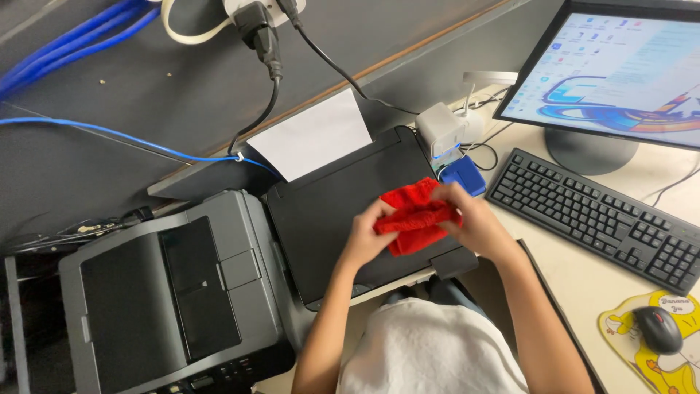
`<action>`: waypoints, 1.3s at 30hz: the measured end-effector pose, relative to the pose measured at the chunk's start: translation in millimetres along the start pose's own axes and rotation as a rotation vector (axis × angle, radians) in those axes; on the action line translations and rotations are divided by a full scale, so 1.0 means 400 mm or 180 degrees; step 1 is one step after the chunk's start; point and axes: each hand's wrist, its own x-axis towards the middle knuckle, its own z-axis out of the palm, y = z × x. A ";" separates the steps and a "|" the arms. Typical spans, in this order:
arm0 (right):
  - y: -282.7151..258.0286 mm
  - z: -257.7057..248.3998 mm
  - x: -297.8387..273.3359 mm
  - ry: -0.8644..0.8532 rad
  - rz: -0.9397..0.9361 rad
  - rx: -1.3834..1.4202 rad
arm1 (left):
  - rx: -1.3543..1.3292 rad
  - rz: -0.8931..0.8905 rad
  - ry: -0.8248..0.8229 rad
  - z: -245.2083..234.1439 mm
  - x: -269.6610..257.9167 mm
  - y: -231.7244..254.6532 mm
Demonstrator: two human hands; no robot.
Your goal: The person cleans a printer using a red cloth. They wipe the top surface, open the lid to clean the glass scanner bed, and then remove the ink cartridge cover to clean the internal components.
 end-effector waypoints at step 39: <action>-0.092 -0.025 0.285 0.0216 -0.0855 -0.1460 | -0.1882 0.1264 0.2055 -0.383 -0.024 0.298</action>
